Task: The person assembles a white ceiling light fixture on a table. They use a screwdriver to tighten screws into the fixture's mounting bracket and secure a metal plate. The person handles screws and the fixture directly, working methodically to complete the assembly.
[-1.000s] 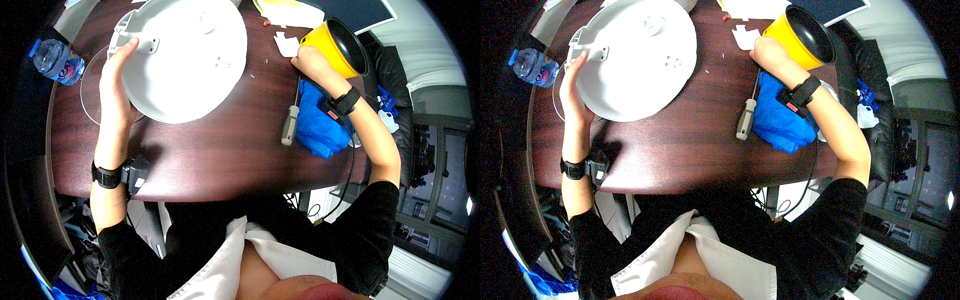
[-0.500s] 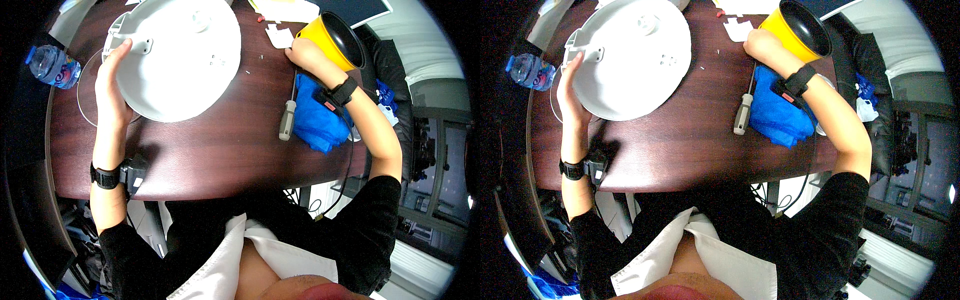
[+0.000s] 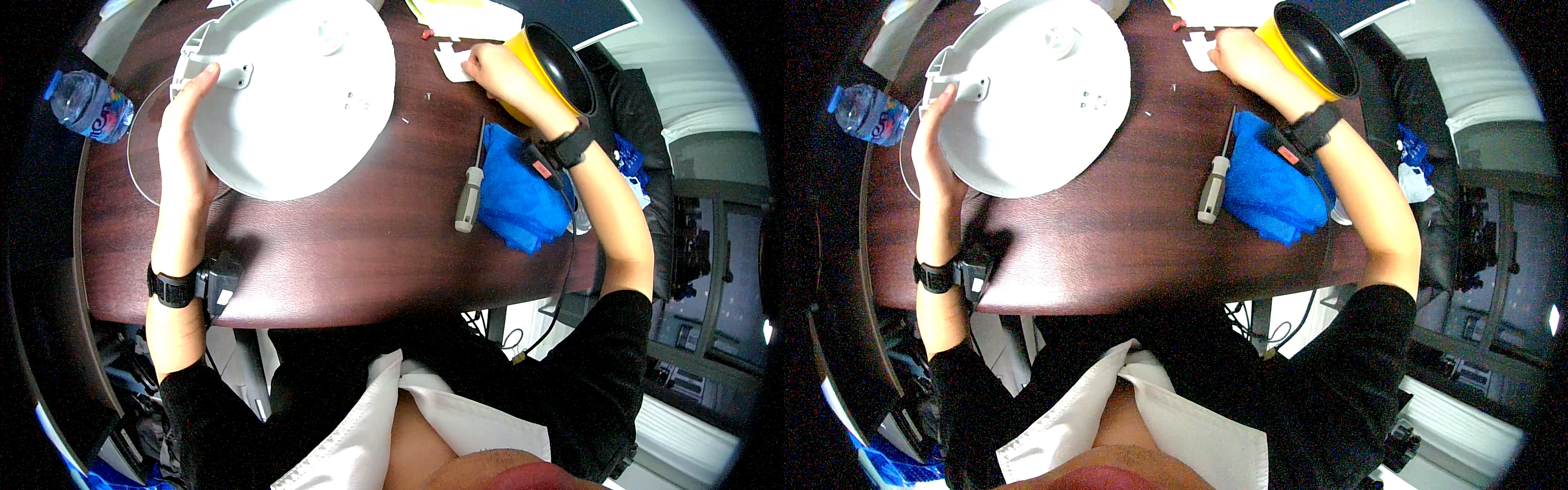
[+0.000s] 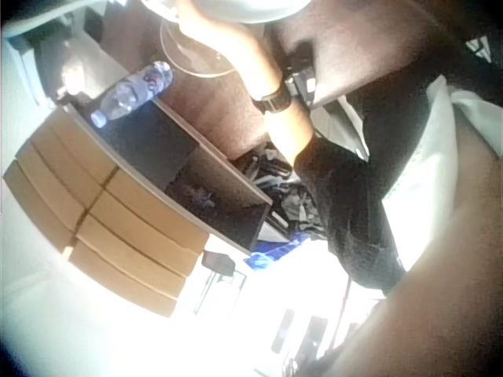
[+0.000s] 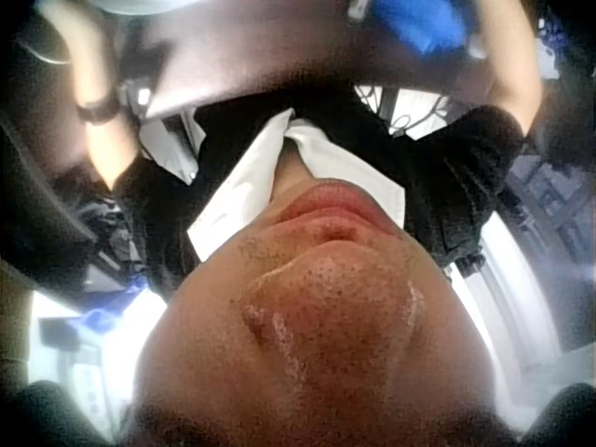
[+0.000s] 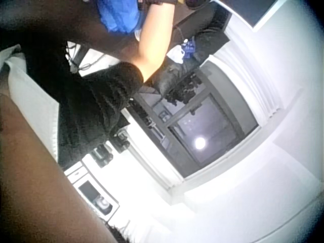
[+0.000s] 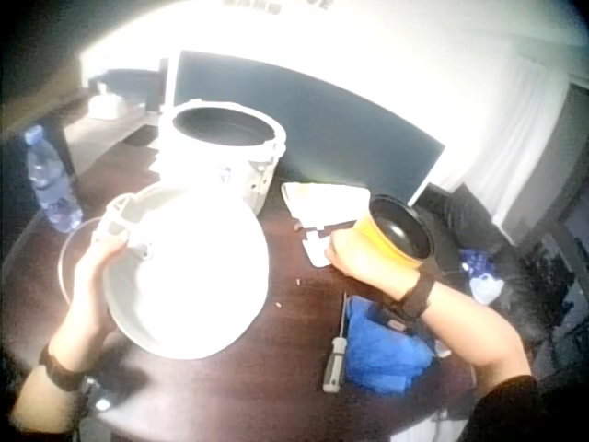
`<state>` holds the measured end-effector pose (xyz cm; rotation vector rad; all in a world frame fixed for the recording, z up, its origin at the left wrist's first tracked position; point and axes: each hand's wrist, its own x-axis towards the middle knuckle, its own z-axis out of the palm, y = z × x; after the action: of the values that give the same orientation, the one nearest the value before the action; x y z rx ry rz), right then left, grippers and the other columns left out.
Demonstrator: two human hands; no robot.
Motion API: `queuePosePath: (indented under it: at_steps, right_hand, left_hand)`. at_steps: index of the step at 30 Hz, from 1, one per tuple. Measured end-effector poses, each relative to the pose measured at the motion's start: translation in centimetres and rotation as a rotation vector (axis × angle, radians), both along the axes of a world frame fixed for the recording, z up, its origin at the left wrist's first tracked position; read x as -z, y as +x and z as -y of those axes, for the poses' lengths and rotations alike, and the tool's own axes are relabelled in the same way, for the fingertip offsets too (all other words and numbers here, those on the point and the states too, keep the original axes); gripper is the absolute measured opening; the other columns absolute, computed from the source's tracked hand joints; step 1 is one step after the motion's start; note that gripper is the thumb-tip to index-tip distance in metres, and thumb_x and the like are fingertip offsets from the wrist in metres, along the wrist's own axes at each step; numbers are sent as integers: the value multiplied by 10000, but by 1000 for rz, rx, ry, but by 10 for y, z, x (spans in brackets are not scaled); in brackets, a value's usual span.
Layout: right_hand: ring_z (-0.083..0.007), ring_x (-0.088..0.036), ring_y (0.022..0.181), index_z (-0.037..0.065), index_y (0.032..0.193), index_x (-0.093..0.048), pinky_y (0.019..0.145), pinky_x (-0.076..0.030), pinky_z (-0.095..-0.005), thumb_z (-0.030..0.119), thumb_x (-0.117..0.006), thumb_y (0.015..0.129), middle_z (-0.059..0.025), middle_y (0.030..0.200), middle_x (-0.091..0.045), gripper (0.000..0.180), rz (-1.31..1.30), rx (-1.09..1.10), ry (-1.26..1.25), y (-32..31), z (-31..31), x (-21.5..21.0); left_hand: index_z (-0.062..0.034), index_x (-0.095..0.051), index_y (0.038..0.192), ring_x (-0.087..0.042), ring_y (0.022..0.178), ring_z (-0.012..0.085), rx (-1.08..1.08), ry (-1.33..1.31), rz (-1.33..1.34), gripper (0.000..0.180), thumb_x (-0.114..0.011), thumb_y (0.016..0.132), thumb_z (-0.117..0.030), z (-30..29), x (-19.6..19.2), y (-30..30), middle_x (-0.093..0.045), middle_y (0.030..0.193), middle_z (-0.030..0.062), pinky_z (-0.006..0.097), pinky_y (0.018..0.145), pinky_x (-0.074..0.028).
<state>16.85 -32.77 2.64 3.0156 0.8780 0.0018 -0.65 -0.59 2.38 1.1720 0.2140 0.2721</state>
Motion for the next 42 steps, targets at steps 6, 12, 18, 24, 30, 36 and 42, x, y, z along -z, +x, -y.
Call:
queuePosePath:
  at_steps: [6,12,18,24,30,36,42]
  right_hand:
    - [-156,-512,364,-16,625,-530,352,-436,-279,245,-491,807,-81,457,-509,320,-361,292,144,16,-22,8]
    - [-174,-511,352,-30,645,-558,368,-446,-291,298,-483,811,-95,446,-513,375,-375,362,214,23,-18,9]
    - [-192,-506,344,-38,581,-557,398,-453,-310,406,-454,814,-88,410,-490,512,-253,244,32,-16,-5,-16]
    - [-205,-515,354,-20,456,-504,411,-445,-314,552,-420,785,-92,386,-476,665,-561,430,-219,-120,-6,-47]
    - [-322,-532,482,-41,493,-530,466,-411,-396,534,-488,749,-202,512,-521,630,-421,262,-193,-153,10,-19]
    - [-297,-533,480,-33,600,-559,462,-407,-373,345,-554,743,-174,518,-520,404,-452,281,111,-157,23,-5]
    - [-155,-591,744,-11,850,-506,610,-448,-285,54,-535,751,-73,691,-536,122,-296,197,503,-159,28,-24]
  left_hand:
    - [-14,-509,1036,-531,808,137,-47,63,-4,437,-546,756,-349,5,-4,-2,-554,908,69,234,693,-405]
    - [-16,-510,1035,-533,805,138,-16,48,11,443,-551,750,-353,3,-6,-1,-554,908,69,236,690,-407]
    - [-20,-514,1030,-534,803,135,-30,-17,0,420,-551,754,-334,4,-5,-2,-555,911,69,234,688,-412]
    - [-26,-519,1025,-533,809,135,-36,30,30,409,-559,752,-329,3,-8,-5,-555,915,64,236,692,-413]
    - [-30,-531,997,-522,820,129,-45,24,11,395,-558,752,-339,2,-1,0,-554,904,53,235,708,-400]
    - [-25,-507,1050,-538,870,171,-12,41,23,373,-546,769,-268,-3,0,-1,-555,973,90,266,747,-418]
    - [-31,-562,919,-529,760,115,-52,-14,26,326,-565,753,-313,3,-5,-2,-568,849,47,224,675,-396]
